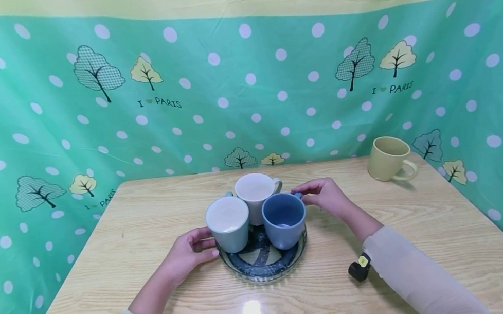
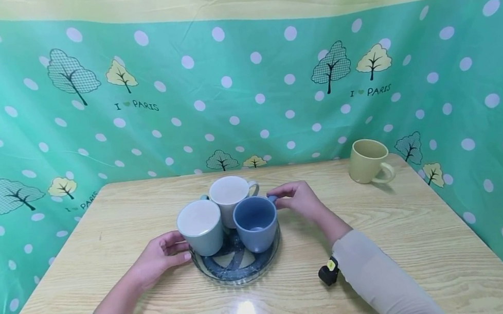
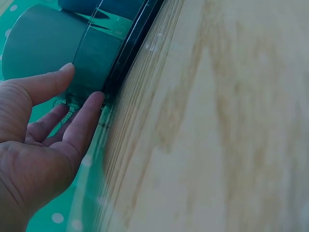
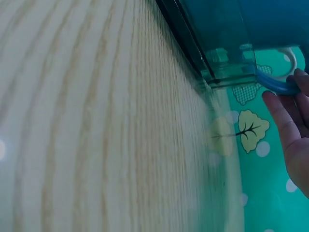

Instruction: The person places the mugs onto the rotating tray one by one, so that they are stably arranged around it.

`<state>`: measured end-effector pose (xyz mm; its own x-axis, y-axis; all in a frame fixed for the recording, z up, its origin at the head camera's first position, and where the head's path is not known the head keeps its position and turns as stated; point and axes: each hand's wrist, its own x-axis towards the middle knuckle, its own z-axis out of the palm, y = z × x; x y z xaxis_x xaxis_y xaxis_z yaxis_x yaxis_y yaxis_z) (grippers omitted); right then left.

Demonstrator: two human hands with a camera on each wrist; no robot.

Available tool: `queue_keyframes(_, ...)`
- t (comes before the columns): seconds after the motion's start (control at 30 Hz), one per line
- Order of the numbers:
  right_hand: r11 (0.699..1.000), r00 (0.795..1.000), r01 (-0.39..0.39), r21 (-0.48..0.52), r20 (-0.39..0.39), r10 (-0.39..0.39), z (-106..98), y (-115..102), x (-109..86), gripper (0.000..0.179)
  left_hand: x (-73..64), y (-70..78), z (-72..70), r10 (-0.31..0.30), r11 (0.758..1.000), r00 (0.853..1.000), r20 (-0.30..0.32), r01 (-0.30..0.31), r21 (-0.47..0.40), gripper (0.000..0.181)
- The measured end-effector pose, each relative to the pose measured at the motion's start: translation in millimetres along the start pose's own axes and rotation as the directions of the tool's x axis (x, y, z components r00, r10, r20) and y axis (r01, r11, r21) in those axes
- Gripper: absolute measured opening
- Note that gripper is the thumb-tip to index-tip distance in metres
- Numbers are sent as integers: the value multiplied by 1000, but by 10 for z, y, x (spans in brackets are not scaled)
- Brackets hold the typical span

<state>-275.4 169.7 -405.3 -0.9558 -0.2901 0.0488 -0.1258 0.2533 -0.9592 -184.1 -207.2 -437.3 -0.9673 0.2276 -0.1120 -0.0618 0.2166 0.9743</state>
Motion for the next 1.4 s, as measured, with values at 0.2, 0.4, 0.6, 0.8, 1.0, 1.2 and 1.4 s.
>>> queue_keyframes(0.2, 994, 1000, 16, 109, 23, -19, -88, 28, -36, 31, 1, -2, 0, -14, 1000, 1000, -8, 14, -20, 62)
queue_keyframes(0.4, 984, 998, 56, 167, 6, -58, -193, 66, -119, 35, 3, 5, -11, 9, 1000, 999, 48, -8, -13, 72)
queue_keyframes(0.6, 974, 995, 97, 206, -28, -93, -301, 133, -232, 36, -21, 19, 6, 11, 1000, 997, 73, -10, -18, 74)
queue_keyframes(0.8, 957, 991, 128, 259, -59, -117, -413, 180, -333, 39, -54, 16, 22, 10, 999, 999, 49, -7, -54, 76)
queue_keyframes(1.0, 953, 992, 117, 279, -74, -100, -491, 191, -394, 40, -75, -26, 6, 29, 996, 997, 74, -23, -83, 79)
queue_keyframes(1.2, 942, 989, 142, 303, -79, -124, -545, 190, -452, 37, -87, -64, 7, 31, 995, 996, 84, -23, -99, 79)
queue_keyframes(1.4, 923, 983, 182, 340, -84, -163, -618, 244, -500, 33, -86, -47, 31, 23, 996, 998, 51, -18, -92, 71)
